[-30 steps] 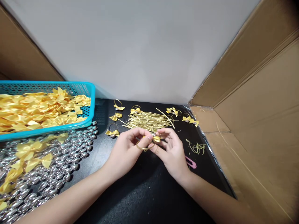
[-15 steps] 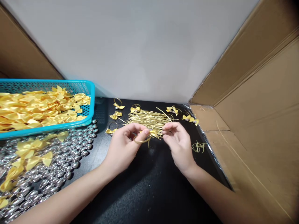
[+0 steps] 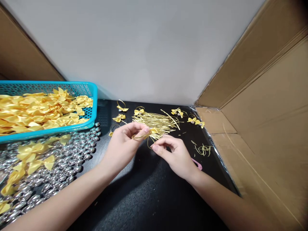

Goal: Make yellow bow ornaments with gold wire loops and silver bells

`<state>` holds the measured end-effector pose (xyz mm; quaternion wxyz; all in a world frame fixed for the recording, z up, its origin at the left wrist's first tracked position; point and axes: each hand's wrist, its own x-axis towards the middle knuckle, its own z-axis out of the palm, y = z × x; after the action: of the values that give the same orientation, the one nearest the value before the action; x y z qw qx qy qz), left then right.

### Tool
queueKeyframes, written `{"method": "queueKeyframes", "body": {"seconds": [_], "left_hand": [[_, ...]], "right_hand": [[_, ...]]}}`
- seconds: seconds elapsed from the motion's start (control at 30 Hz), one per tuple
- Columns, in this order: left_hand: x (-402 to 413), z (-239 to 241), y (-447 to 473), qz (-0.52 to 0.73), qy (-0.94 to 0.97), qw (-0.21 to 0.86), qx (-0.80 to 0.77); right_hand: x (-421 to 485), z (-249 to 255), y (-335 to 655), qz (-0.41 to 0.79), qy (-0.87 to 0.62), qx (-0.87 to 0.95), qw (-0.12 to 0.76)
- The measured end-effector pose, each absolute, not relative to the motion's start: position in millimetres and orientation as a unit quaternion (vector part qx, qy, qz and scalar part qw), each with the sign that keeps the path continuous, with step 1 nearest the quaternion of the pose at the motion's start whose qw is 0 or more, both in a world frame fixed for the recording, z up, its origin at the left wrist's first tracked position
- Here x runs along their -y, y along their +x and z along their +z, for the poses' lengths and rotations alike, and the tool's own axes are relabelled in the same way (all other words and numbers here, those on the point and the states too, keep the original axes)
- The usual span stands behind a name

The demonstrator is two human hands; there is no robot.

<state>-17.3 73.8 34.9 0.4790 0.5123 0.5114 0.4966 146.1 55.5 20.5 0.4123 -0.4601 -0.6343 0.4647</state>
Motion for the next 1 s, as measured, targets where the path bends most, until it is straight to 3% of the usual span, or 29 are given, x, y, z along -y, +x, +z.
{"method": "queueKeyframes", "body": {"seconds": [0.2, 0.37, 0.47, 0.6, 0.73, 1.0], "left_hand": [[-80, 34, -26, 0.493, 0.567, 0.391, -0.532], [-71, 34, -22, 0.446, 0.706, 0.197, -0.513], [-66, 34, -18, 0.425, 0.757, 0.137, -0.477], [-63, 34, -15, 0.421, 0.746, 0.149, -0.494], [-60, 31, -13, 0.434, 0.735, 0.150, -0.499], [-54, 21, -9, 0.474, 0.752, 0.090, -0.448]], "right_hand": [[-62, 42, 164, 0.408, -0.407, 0.750, 0.325], [-61, 63, 177, 0.246, -0.461, 0.662, 0.537], [-48, 67, 166, 0.234, -0.405, 0.759, 0.453], [-39, 57, 152, 0.209, -0.470, 0.788, 0.339], [-42, 45, 149, 0.143, -0.522, 0.755, 0.369], [-43, 39, 146, 0.138, -0.545, 0.734, 0.381]]}}
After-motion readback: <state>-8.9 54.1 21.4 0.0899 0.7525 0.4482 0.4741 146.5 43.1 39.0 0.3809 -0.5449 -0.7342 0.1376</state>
